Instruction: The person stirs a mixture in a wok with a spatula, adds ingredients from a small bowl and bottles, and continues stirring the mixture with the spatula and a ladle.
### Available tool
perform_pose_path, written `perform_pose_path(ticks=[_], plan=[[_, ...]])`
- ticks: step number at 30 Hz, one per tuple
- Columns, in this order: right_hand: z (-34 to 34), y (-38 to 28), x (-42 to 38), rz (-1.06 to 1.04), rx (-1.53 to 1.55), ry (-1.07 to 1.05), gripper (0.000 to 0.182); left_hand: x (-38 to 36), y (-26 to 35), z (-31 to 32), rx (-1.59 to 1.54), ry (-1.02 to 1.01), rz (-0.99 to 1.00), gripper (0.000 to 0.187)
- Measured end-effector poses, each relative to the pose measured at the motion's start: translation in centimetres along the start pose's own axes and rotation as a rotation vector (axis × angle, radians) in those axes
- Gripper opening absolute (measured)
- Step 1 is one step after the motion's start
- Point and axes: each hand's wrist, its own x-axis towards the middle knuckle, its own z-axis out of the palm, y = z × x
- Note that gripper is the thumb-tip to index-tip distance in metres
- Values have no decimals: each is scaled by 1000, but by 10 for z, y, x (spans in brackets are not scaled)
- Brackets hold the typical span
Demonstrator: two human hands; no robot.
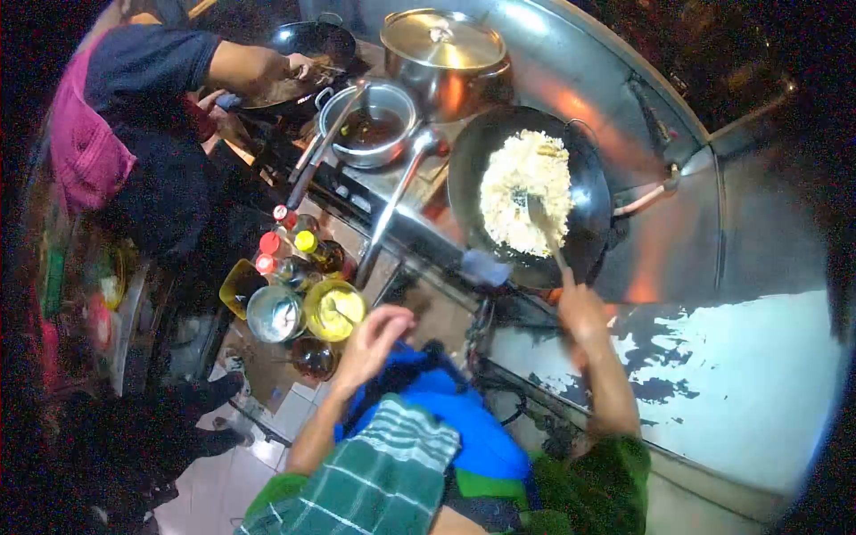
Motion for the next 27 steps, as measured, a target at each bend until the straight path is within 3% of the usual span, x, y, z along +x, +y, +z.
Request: perform_pose_path(ticks=[2, 4, 6, 7, 8, 10, 12, 14, 16, 18, 21, 22, 23, 24, 26, 27], plan=[[26, -24, -6, -74, -96, -2, 49, 28, -30, 17, -163, -86, -70, 35], [42, -34, 21, -127, -103, 9, 51, 69, -57, 49, -69, -37, -78, 37], [43, -19, 60, -74, -122, 207, 52, 110, -93, 81, -85, 30, -71, 44], [35, -9, 69, -47, -249, 229, 50, 139, -114, 95, -79, 12, -67, 44], [17, -1, 67, 1, -129, 218, 47, 166, -138, 107, -35, 55, -108, 47], [-9, 7, 34, -55, -131, 178, 41, 170, -128, 117, 8, 92, -154, 50], [23, -7, 1, 44, -165, 79, 42, 165, -91, 119, -249, -94, -293, 48], [54, -24, 4, 46, -232, -131, 59, 167, -97, 130, -113, -13, -249, 48], [46, -20, 46, 49, -79, 35, 52, 177, -115, 135, -96, -122, -226, 50], [25, -13, 75, -31, -57, 171, 45, 183, -114, 139, -59, -78, -239, 49], [-41, -34, 32, -114, 50, -20, 47, 175, -121, 137, -7, -27, -229, 49], [8, -46, 32, -149, -16, 97, 47, 185, -111, 139, -7, -31, -172, 51], [56, -58, 32, -174, -85, 216, 48, 185, -103, 139, -105, -68, -234, 57], [71, -57, 43, -139, -44, 177, 50, 195, -124, 141, -117, -71, -224, 57], [52, -35, 73, -21, -27, 217, 51, 224, -183, 143, 161, 71, -81, 61], [54, -25, 81, 57, -138, 278, 51, 204, -137, 142, 6, -6, -340, 58]])
